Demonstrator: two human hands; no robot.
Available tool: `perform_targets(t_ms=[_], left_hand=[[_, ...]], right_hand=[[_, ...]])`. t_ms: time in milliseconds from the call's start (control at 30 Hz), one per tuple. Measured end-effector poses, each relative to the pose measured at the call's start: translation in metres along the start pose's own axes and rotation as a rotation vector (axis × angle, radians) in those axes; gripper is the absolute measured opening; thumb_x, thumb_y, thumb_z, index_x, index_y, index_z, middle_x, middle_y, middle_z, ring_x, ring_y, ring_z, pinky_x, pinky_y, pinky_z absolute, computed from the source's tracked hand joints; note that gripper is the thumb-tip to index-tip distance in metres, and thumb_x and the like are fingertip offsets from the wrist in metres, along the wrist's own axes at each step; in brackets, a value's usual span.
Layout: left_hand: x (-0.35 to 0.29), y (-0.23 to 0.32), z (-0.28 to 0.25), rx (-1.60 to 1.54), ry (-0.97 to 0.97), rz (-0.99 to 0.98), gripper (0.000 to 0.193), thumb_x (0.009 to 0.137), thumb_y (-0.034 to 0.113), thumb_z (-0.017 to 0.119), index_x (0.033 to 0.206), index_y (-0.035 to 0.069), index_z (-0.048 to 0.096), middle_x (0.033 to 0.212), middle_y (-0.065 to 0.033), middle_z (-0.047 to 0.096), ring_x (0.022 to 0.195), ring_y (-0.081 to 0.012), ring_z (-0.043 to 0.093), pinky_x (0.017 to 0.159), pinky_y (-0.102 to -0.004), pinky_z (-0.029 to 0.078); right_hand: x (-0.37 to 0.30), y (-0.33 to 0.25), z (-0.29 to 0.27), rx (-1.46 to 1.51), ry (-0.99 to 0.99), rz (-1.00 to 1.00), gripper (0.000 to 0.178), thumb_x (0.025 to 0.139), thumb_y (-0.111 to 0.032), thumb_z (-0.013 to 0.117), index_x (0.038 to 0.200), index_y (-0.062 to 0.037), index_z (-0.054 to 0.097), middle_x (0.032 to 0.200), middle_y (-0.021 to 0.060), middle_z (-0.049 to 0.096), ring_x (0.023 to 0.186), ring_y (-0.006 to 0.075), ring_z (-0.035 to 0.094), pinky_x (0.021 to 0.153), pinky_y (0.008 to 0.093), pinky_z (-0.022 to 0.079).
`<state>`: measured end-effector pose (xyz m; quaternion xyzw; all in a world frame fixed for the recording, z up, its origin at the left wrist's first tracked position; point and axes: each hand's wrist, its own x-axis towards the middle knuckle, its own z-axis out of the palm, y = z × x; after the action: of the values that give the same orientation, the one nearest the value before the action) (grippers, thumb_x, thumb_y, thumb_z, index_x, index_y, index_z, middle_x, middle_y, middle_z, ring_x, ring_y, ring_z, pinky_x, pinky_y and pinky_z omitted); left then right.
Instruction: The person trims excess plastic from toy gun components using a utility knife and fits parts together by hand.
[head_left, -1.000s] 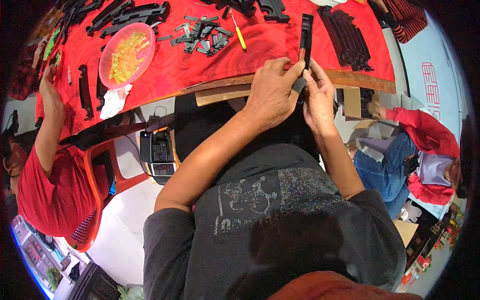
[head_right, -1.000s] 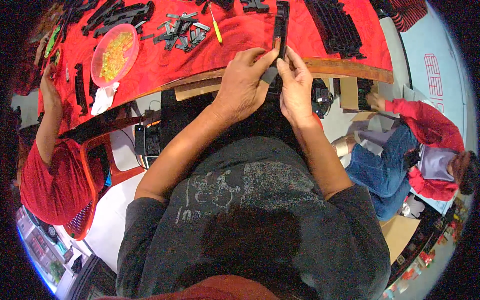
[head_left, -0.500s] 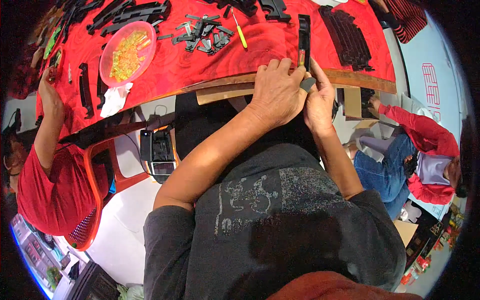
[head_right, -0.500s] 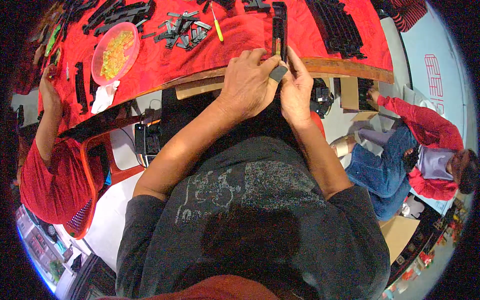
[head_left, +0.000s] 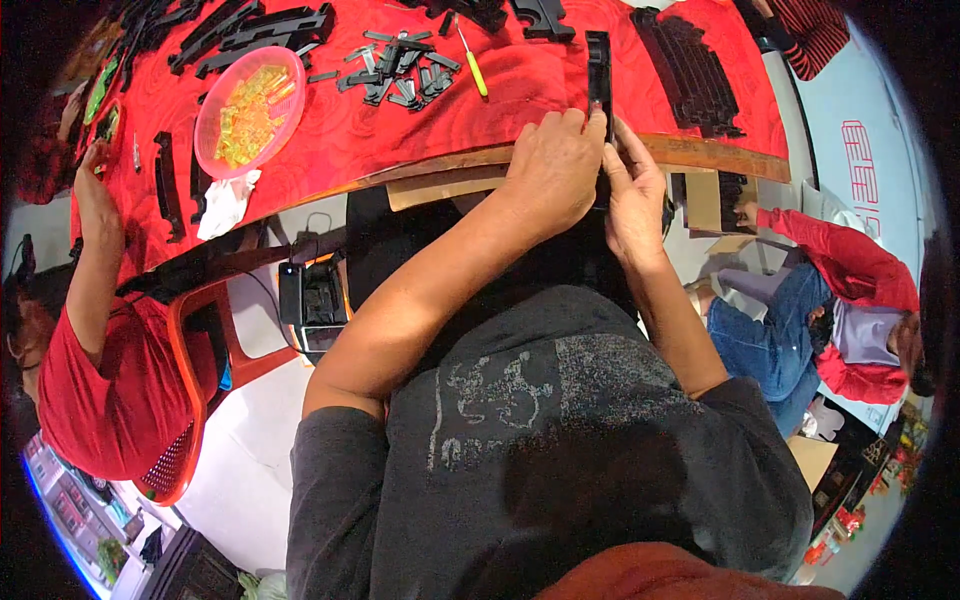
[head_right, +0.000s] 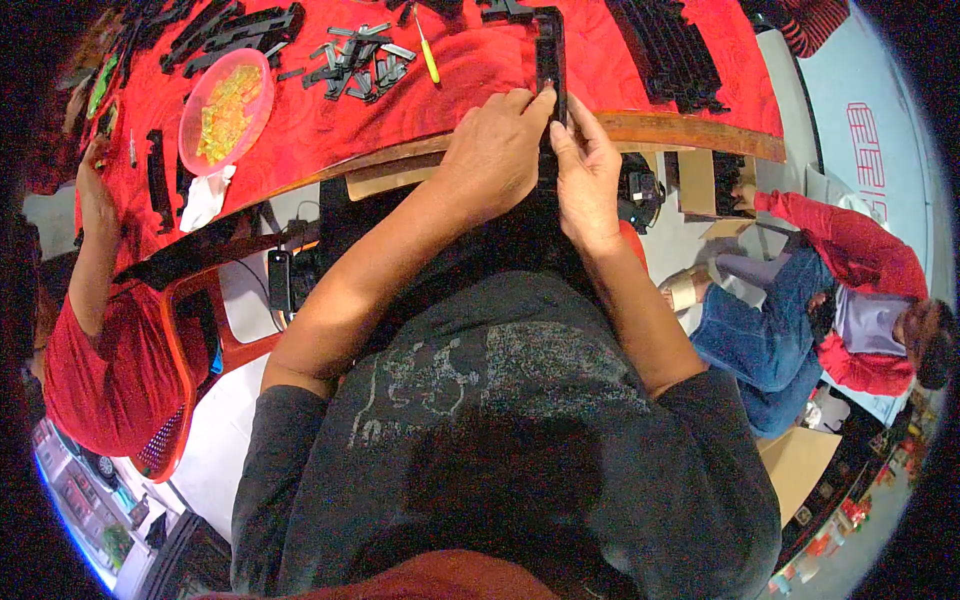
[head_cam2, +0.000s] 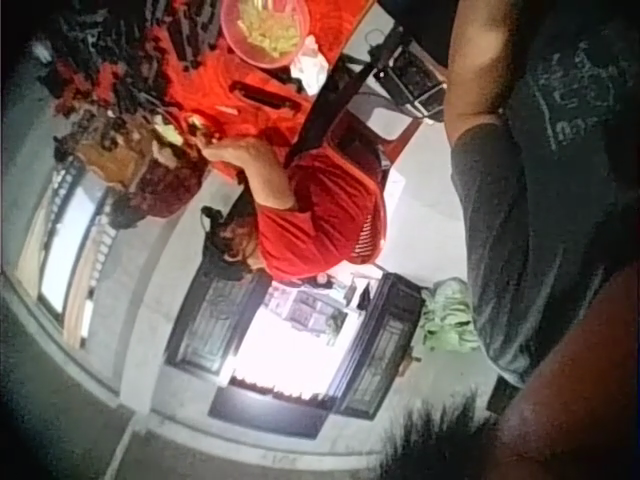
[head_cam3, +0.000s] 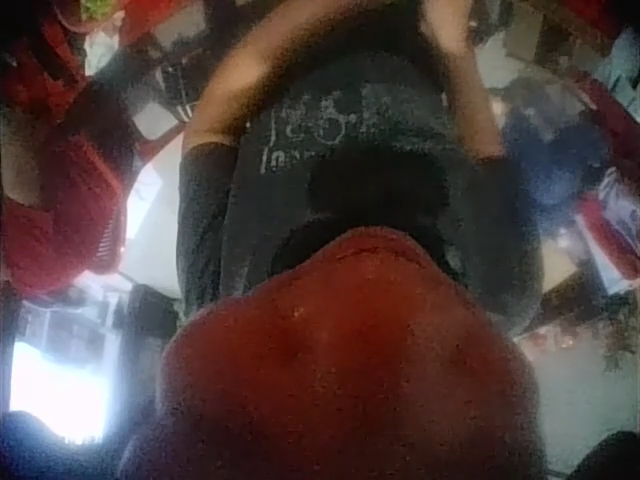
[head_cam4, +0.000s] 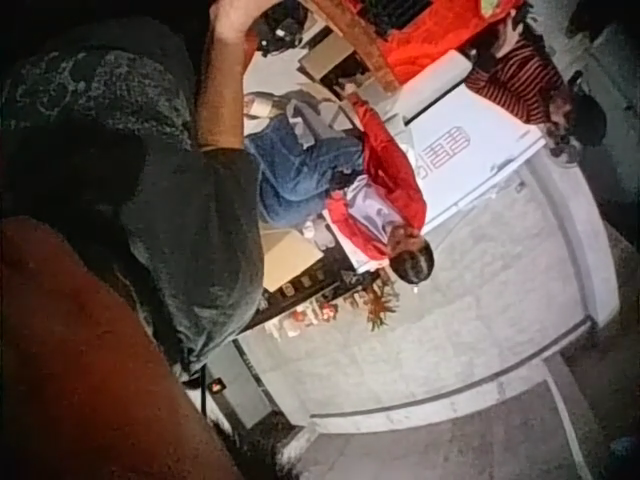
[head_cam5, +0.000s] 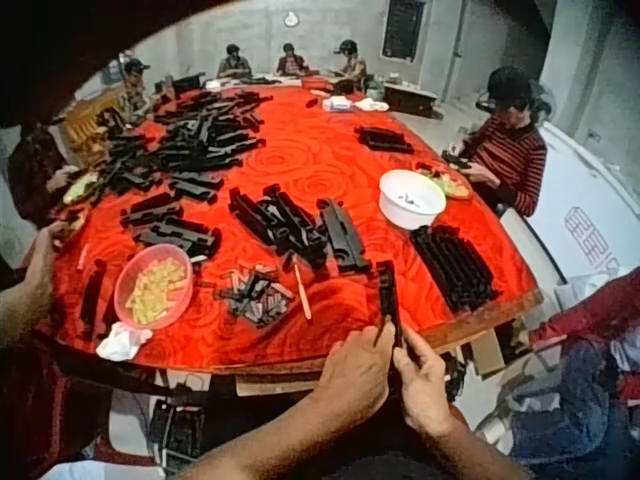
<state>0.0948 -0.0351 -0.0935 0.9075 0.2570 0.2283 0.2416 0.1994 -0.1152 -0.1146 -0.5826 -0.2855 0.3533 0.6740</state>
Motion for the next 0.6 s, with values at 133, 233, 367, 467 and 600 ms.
perform_targets(t_ms=[133,233,367,467,600], left_hand=[[0.004,0.003,0.001,0.048,-0.083,-0.045,0.047,0.084,0.013,0.051,0.127,-0.005,0.046,0.1,-0.0194,0.059,0.095,-0.0359,0.058,0.077,-0.0471,0.048],[0.005,0.001,0.003,0.066,-0.097,-0.046,0.047,0.085,0.015,0.05,0.127,-0.006,0.046,0.1,-0.0197,0.059,0.094,-0.0358,0.058,0.077,-0.0472,0.047],[0.006,-0.004,0.006,0.065,-0.072,-0.023,0.047,0.083,0.017,0.052,0.125,-0.005,0.049,0.101,-0.0201,0.059,0.094,-0.0365,0.058,0.078,-0.0479,0.044],[0.008,-0.005,0.004,0.045,-0.078,-0.038,0.047,0.08,0.018,0.055,0.121,-0.006,0.053,0.101,-0.02,0.06,0.095,-0.0365,0.058,0.079,-0.0482,0.043],[0.013,-0.011,0.001,0.05,-0.12,-0.052,0.044,0.078,0.019,0.058,0.116,-0.004,0.056,0.1,-0.0196,0.06,0.094,-0.036,0.058,0.077,-0.0497,0.042]], right_hand=[[-0.001,0.003,0.001,0.0,0.016,-0.011,0.04,0.094,-0.001,0.053,0.132,0.0072,0.046,0.125,0.0115,0.056,0.113,0.0158,0.053,0.1,0.0285,0.04],[0.0,0.007,-0.001,-0.016,0.034,0.012,0.04,0.093,-0.001,0.053,0.132,0.0074,0.046,0.126,0.0113,0.056,0.113,0.0152,0.053,0.099,0.0282,0.041],[-0.001,0.008,0.001,-0.025,0.05,0.046,0.039,0.094,-0.003,0.054,0.131,0.0074,0.048,0.121,0.01,0.058,0.106,0.0137,0.055,0.094,0.0269,0.044],[0.0,0.004,0.004,-0.009,0.06,0.063,0.036,0.095,-0.005,0.053,0.129,0.0071,0.05,0.117,0.0092,0.06,0.102,0.013,0.056,0.091,0.0262,0.045],[0.003,0.0,0.006,-0.045,0.043,0.056,0.033,0.096,-0.007,0.052,0.126,0.006,0.053,0.113,0.0087,0.062,0.099,0.0122,0.057,0.089,0.0256,0.045]])
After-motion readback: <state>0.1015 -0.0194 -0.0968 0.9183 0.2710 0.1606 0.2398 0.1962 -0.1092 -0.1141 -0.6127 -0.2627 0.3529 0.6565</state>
